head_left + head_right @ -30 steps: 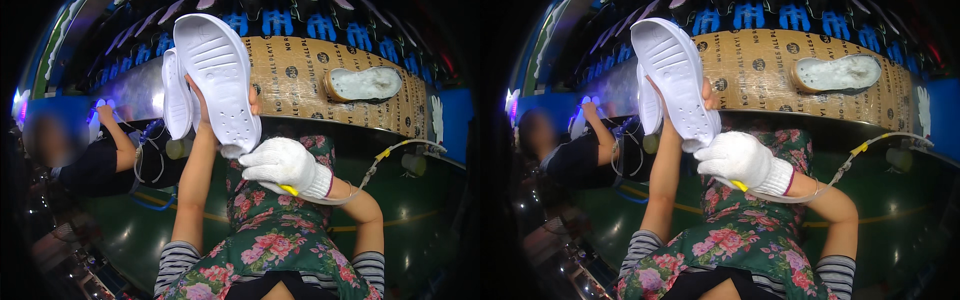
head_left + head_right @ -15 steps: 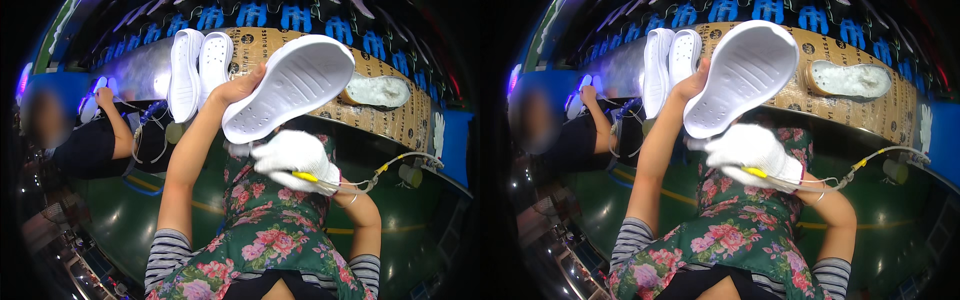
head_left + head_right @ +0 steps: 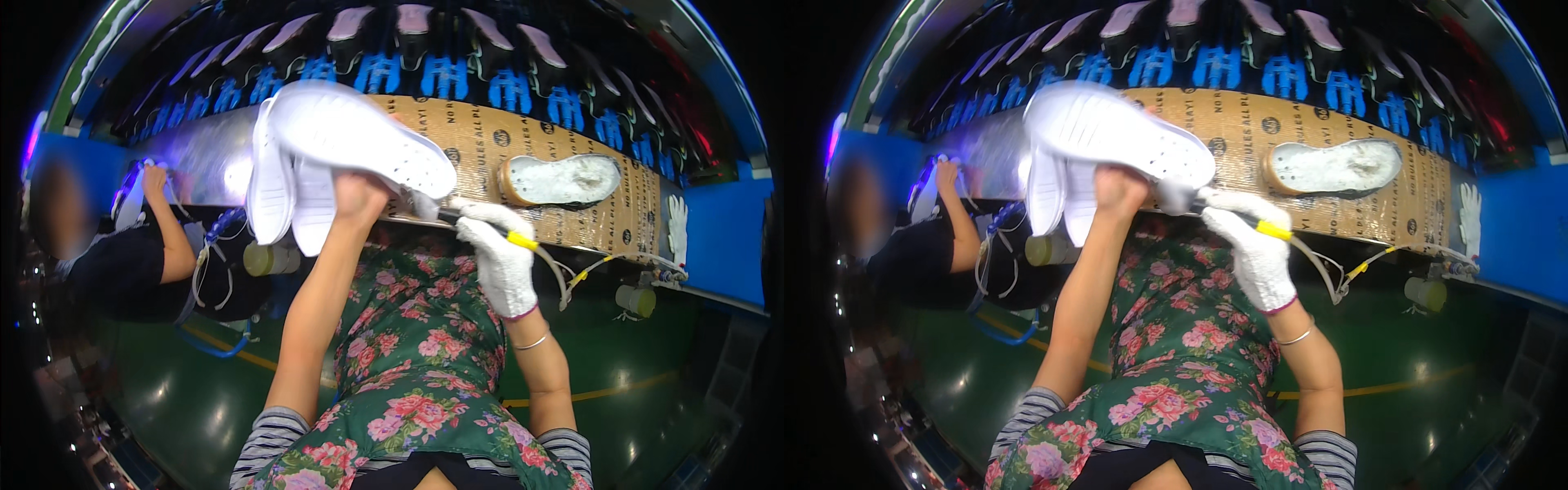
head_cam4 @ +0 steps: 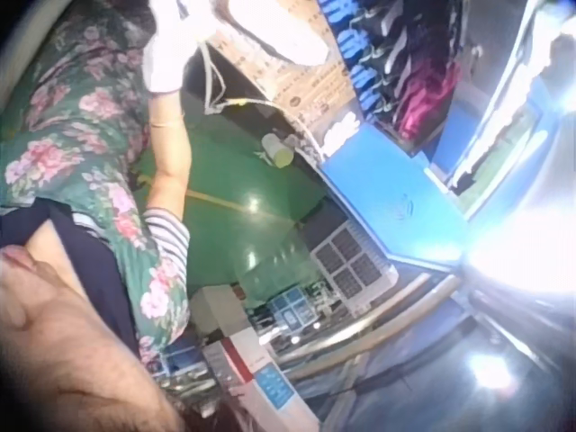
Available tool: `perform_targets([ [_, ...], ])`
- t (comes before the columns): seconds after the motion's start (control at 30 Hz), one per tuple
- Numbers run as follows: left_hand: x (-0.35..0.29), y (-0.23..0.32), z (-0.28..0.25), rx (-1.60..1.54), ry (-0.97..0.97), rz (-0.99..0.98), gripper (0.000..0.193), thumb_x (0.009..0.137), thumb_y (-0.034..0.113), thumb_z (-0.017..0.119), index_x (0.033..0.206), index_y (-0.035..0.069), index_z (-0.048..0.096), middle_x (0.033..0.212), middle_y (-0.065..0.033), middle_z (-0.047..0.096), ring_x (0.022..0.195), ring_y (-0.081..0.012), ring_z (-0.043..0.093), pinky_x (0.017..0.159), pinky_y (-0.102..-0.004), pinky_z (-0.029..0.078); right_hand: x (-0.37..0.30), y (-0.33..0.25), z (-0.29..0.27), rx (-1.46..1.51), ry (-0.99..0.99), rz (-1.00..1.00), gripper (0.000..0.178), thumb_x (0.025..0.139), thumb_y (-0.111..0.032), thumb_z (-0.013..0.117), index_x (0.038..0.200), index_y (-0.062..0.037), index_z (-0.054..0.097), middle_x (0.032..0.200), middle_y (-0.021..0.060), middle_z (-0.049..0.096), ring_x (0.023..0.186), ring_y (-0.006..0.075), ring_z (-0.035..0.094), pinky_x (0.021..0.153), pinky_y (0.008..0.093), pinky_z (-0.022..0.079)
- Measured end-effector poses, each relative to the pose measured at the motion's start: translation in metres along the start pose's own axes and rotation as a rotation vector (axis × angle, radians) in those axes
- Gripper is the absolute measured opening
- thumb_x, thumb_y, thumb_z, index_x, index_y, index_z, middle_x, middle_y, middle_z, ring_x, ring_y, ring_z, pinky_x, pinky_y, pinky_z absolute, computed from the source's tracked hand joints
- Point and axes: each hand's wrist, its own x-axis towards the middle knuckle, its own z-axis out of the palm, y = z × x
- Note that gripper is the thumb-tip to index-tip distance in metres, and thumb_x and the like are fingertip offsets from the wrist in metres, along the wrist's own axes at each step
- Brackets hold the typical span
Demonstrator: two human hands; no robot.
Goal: The person picks white slipper uppers from a conveyor belt and uses a handheld pneumatic tool to trim excess material from the edges and interior surfaces. The person repeatedly rotates the slipper to access different areas and places the finished pieces back on the belt.
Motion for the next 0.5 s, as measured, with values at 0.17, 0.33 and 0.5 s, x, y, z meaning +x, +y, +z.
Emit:
perform_targets([
  [0.17, -0.091, 0.02, -0.025, -0.227, 0.053, -0.259, 0.072, 0.107, 0.055, 0.043, 0.164, 0.012, 0.036, 0.166, -0.0192, 0.041, 0.152, -0.0424, 0.038, 0.124, -0.0664, 0.028, -0.015, 0.03, -0.006, 0.154, 0.089, 0.184, 0.023, 0.092, 0.002, 0.075, 0.115, 0.0036, 0.077, 0.105, 0.0102, 0.079, 0.092, 0.0153, 0.074, 0.082, 0.0268, 0.059],
  [0.33, -0.154, 0.018, -0.04, -0.813, -0.093, -0.722, 0.103, 0.095, 0.08, 0.047, 0.17, 0.013, 0.026, 0.167, -0.0323, 0.031, 0.142, -0.0622, 0.041, 0.11, -0.0755, 0.042, -0.017, 0.037, -0.002, 0.033, 0.089, 0.218, 0.023, 0.093, -0.003, 0.077, 0.115, 0.0012, 0.079, 0.107, 0.0091, 0.08, 0.091, 0.0129, 0.073, 0.078, 0.0245, 0.058],
  [0.5, -0.164, -0.018, -0.027, -0.852, -0.132, -0.65, 0.107, 0.082, 0.06, 0.069, 0.167, 0.008, 0.03, 0.165, -0.0263, 0.04, 0.152, -0.0544, 0.035, 0.113, -0.0784, 0.037, -0.014, -0.006, 0.017, -0.439, -0.037, -0.078, 0.027, 0.087, -0.002, 0.081, 0.114, 0.0012, 0.08, 0.11, 0.0118, 0.08, 0.098, 0.0163, 0.075, 0.088, 0.0311, 0.06],
])
